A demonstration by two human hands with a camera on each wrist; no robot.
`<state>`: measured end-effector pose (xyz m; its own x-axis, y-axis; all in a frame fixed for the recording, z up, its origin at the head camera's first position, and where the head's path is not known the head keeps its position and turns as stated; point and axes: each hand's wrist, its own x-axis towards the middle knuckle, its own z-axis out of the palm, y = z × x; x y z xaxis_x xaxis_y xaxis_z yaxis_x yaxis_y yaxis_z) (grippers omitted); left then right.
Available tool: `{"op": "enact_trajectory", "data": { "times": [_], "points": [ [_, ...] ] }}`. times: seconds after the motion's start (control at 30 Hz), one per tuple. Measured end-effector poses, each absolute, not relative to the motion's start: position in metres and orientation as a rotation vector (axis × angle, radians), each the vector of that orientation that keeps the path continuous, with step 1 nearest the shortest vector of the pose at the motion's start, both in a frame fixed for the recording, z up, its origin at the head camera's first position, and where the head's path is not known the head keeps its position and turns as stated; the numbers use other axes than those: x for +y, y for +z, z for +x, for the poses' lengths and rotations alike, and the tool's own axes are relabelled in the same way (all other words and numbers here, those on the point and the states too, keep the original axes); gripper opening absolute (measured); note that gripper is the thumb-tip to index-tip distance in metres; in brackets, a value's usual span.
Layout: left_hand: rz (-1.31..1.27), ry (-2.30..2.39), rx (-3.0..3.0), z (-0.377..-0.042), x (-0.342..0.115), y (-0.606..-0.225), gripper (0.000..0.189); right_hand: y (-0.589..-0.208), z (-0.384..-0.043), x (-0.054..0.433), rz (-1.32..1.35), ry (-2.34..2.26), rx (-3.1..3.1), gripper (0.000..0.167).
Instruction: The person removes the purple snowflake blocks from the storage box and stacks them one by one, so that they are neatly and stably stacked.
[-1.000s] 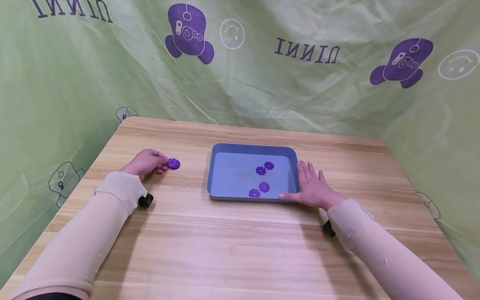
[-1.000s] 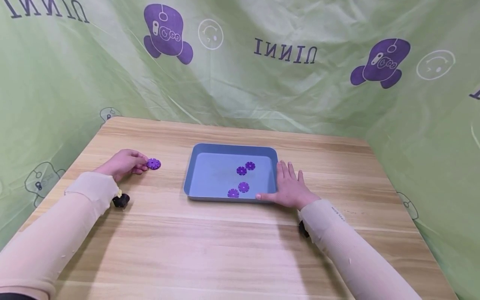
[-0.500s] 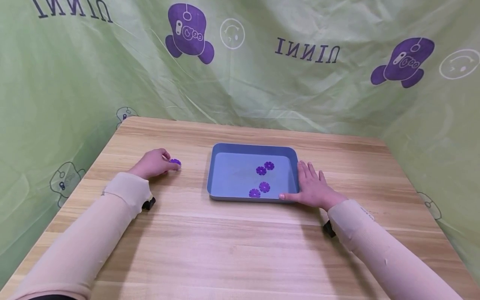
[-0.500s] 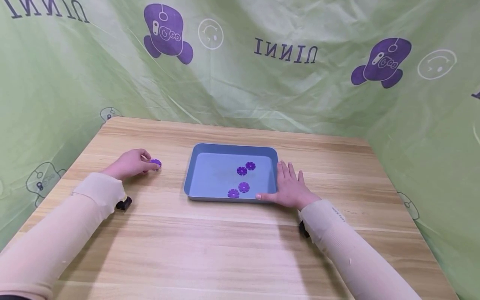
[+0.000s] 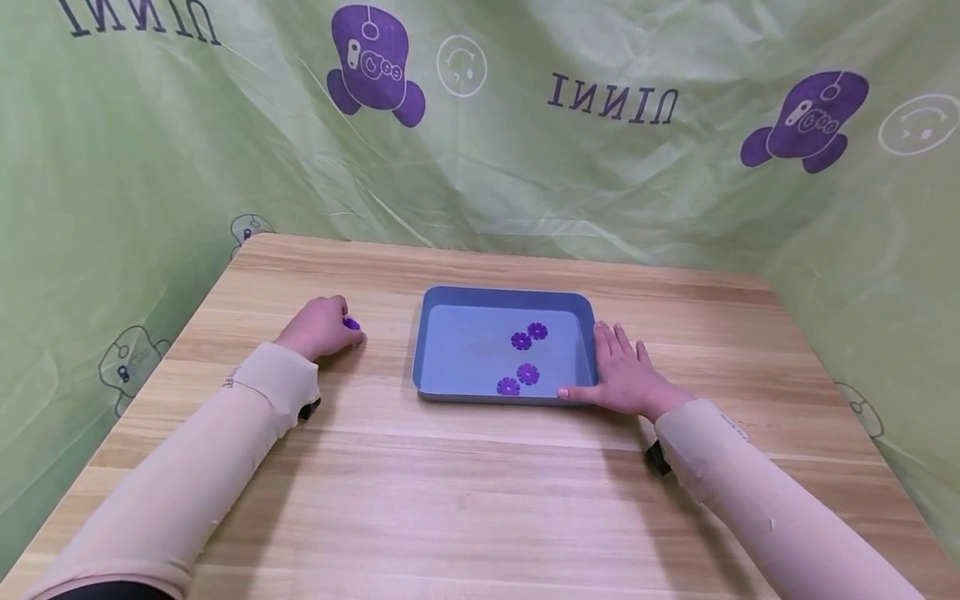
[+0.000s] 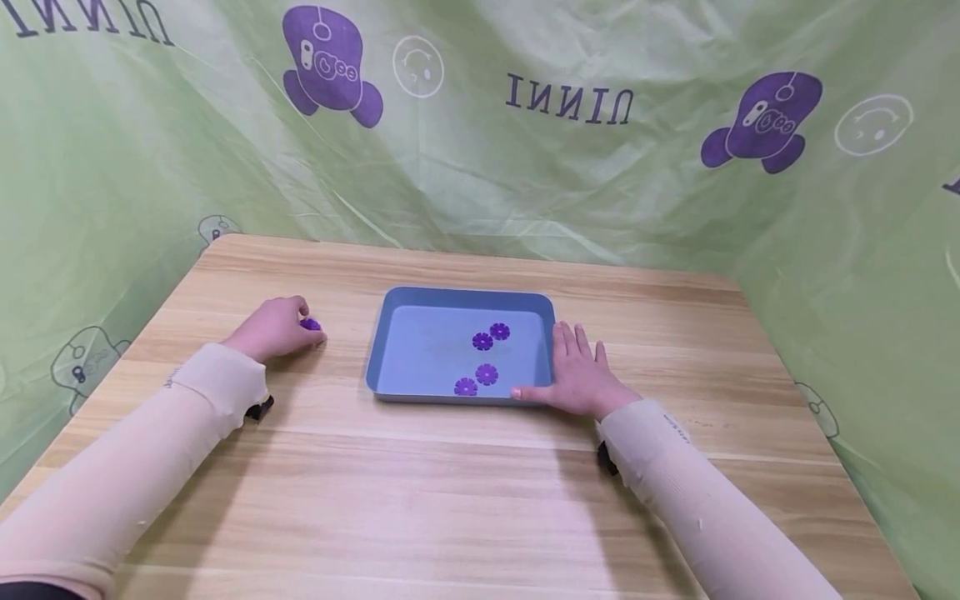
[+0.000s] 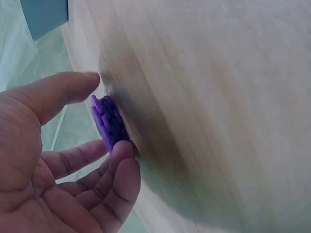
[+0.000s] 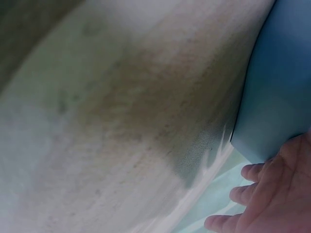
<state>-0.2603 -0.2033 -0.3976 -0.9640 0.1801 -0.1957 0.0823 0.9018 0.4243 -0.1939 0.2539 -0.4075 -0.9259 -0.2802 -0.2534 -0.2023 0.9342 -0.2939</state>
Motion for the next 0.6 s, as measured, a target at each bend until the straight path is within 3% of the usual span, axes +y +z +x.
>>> {"op": "enact_trajectory", "data": {
  "times": [0.6],
  "points": [
    [0.243, 0.56, 2.849, -0.2607, -0.2017, -0.394, 0.034, -0.4055, -0.1931, 0.2533, -0.356, -0.407, 2.791, 0.131]
  ]
}}
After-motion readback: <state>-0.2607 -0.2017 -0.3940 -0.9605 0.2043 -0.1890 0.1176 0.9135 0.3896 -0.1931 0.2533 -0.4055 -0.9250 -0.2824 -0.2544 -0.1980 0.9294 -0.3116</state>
